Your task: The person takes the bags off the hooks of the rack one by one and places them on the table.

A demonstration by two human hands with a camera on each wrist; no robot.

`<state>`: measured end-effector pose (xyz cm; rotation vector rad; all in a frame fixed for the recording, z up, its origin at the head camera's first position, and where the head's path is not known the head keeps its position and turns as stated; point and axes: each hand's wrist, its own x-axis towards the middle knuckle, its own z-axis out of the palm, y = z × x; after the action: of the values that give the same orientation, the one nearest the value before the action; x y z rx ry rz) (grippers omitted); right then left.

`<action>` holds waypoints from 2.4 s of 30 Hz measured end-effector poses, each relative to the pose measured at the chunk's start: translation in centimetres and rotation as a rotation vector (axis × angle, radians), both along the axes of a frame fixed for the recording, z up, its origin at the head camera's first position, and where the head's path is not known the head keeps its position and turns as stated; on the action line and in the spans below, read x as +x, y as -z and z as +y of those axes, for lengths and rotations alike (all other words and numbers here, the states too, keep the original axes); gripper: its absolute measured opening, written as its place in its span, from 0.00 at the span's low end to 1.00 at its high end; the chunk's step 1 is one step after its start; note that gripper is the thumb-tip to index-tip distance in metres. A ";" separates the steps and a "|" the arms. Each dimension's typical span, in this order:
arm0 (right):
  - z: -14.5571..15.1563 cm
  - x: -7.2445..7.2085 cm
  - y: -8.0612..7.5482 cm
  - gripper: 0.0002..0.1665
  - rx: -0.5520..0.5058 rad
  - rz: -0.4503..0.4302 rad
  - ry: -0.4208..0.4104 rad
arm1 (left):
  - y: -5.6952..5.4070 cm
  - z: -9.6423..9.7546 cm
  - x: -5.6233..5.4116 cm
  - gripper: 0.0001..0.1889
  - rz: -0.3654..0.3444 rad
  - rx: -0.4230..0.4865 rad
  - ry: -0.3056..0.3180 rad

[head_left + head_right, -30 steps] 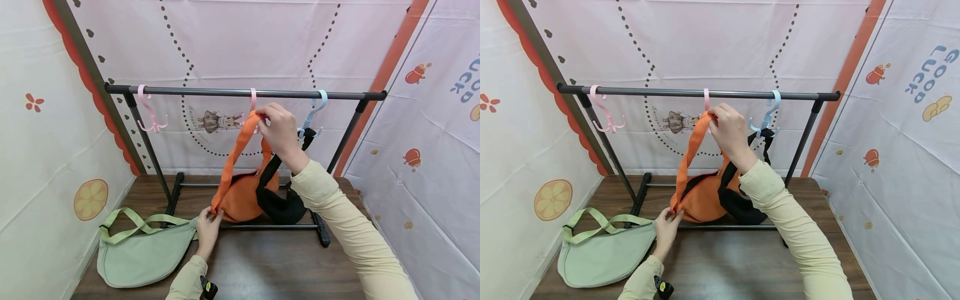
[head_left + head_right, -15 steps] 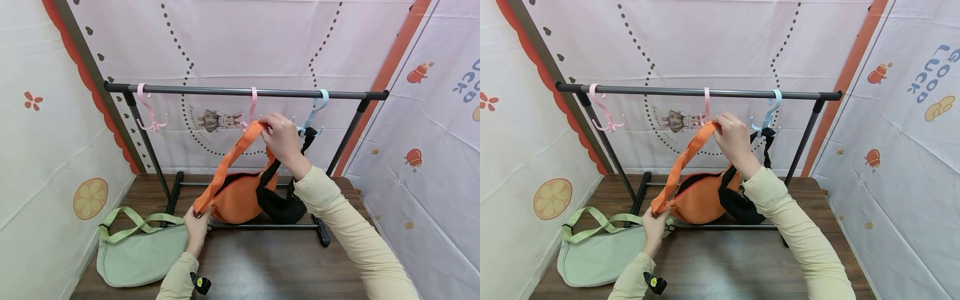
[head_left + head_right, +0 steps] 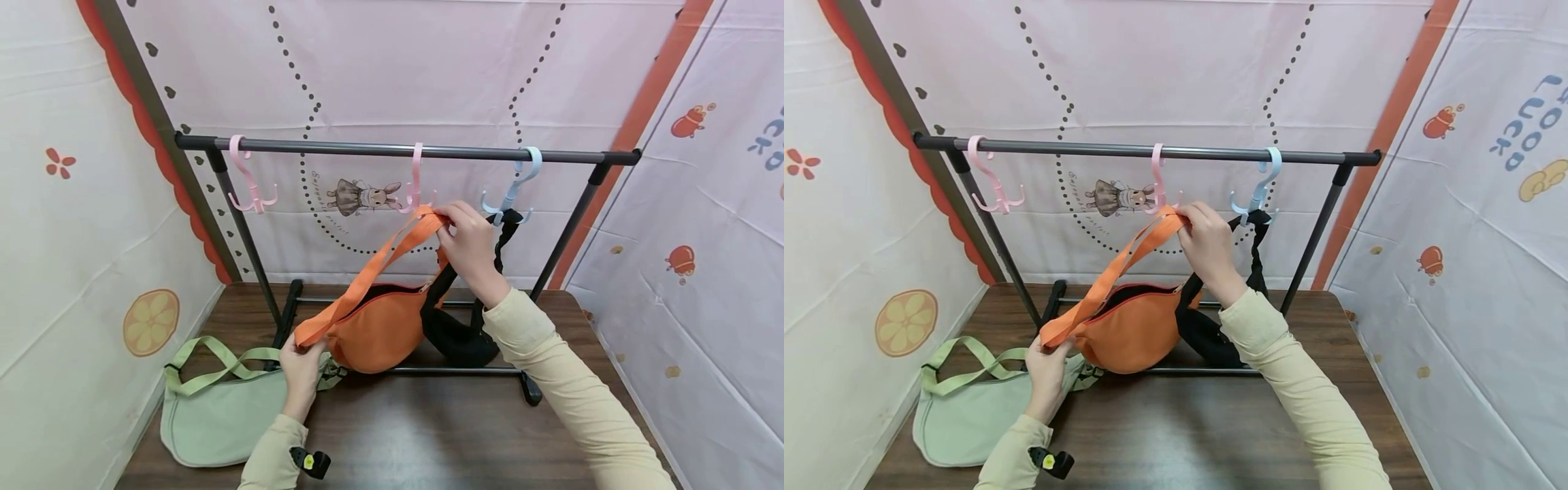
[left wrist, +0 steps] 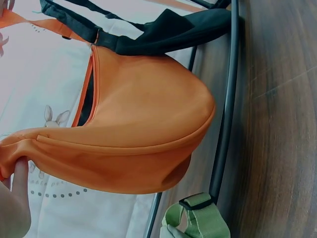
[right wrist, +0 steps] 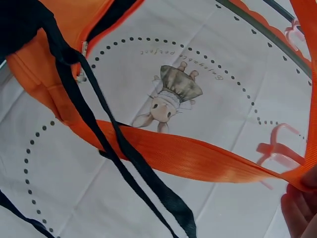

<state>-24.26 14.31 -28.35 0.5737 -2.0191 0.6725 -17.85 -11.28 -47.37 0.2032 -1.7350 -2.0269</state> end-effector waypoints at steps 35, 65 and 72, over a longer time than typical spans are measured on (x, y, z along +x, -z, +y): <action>-1.2 -1.4 5.1 0.05 0.175 -0.121 -0.042 | -0.1 -0.8 0.5 0.16 0.024 0.050 0.136; -0.8 -2.6 8.0 0.29 0.521 -0.819 -0.131 | -1.0 -1.2 -0.4 0.14 0.084 0.076 0.101; -0.6 -1.6 7.9 0.30 0.559 -0.795 -0.219 | -1.5 -1.4 -0.7 0.14 0.074 0.092 0.110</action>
<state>-25.91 13.74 -36.29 0.9684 -2.9595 0.4910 -18.55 -12.65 -45.84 0.0626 -1.6425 -2.1666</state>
